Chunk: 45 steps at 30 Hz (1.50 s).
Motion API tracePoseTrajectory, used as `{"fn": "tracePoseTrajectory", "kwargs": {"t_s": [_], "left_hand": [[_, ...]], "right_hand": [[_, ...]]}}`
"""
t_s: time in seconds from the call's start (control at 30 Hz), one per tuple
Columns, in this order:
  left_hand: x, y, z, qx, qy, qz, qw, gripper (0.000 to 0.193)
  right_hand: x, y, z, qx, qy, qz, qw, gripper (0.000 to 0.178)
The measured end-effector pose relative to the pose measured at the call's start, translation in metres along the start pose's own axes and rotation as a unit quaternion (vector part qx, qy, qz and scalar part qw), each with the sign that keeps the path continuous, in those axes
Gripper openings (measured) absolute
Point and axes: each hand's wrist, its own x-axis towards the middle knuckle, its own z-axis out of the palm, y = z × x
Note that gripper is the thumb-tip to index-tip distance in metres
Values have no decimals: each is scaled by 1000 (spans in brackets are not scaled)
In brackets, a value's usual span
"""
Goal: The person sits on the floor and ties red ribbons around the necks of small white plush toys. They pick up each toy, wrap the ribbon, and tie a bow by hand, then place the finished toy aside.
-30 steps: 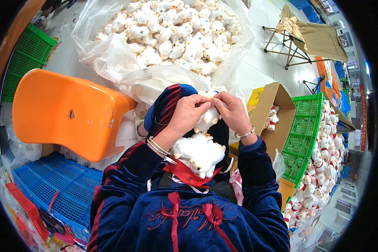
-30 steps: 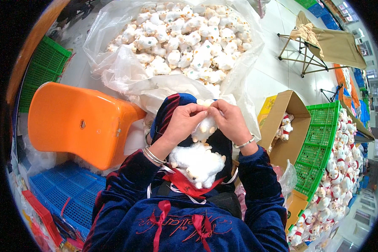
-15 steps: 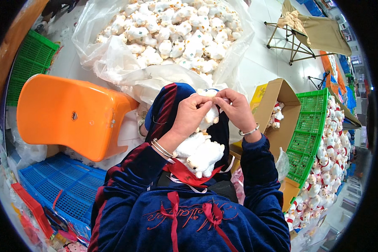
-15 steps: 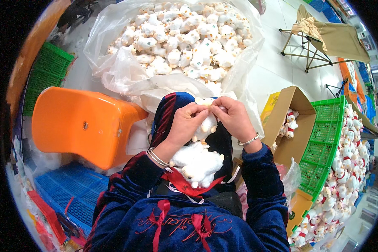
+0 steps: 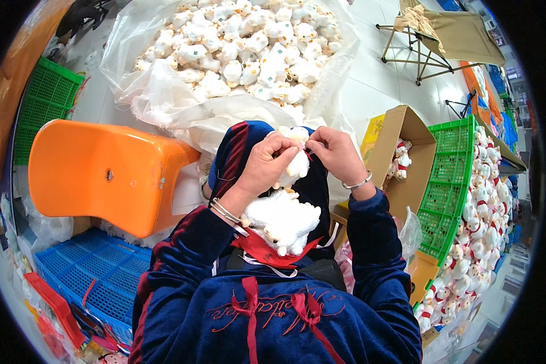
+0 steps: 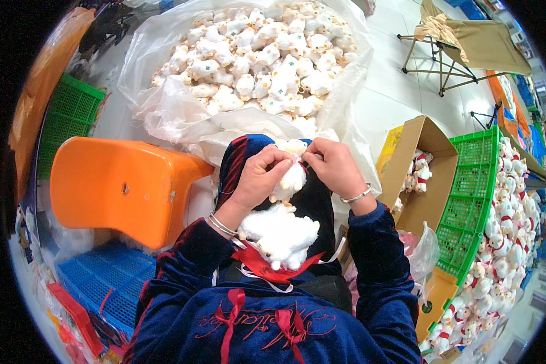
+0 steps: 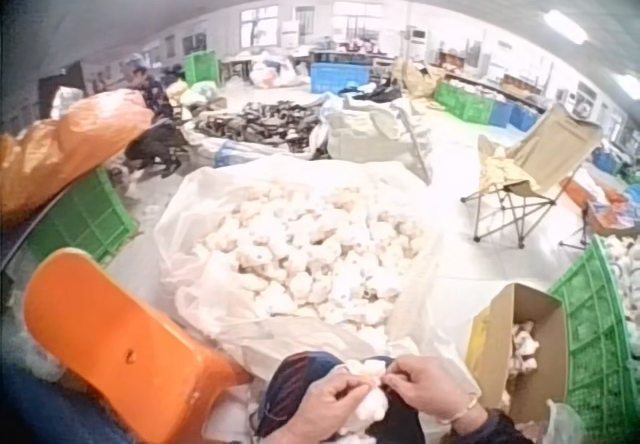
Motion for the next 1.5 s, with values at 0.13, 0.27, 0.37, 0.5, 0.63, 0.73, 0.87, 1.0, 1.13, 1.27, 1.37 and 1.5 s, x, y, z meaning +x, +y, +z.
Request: {"fn": "tracePoseTrajectory", "kwargs": {"t_s": [0.13, 0.27, 0.37, 0.5, 0.63, 0.73, 0.87, 1.0, 1.13, 1.27, 1.37, 1.5], "left_hand": [[-1, 0, -1, 10, -13, 26, 1000, 12], [2, 9, -4, -61, -25, -101, 993, 18], [5, 9, -4, -65, -26, -140, 988, 20], [4, 5, -3, -49, -20, -100, 994, 20], [4, 1, -5, -53, -26, -84, 995, 19], [3, 4, -5, -52, -25, -79, 995, 17], [3, 3, -7, -64, -33, -85, 994, 16], [1, 2, -6, -67, -33, -85, 994, 15], [1, 2, -6, -74, -32, -81, 993, 15], [2, -1, -6, -76, -36, -94, 992, 15], [2, -2, -5, -71, -30, -91, 993, 16], [3, 0, -5, -81, -33, -97, 991, 16]], "right_hand": [[-2, 4, 11, -76, 70, -45, 994, 12], [-10, -11, 1, -57, 90, -66, 992, 13], [-22, -18, 0, -11, 12, -89, 996, 12], [-31, -2, 7, 124, -61, 23, 990, 13], [-25, -6, 6, 282, -26, 171, 944, 22], [-22, -14, 8, 306, -14, 212, 928, 23], [-17, -13, 1, 213, -95, 242, 942, 19], [-15, -10, 1, 194, -107, 238, 946, 14], [-15, -3, 2, 303, -138, 228, 915, 14], [-15, -15, -1, 247, -128, 193, 941, 12], [-16, -12, -3, 231, -125, 168, 950, 10], [-16, 1, 0, 287, -98, 131, 944, 9]]}}
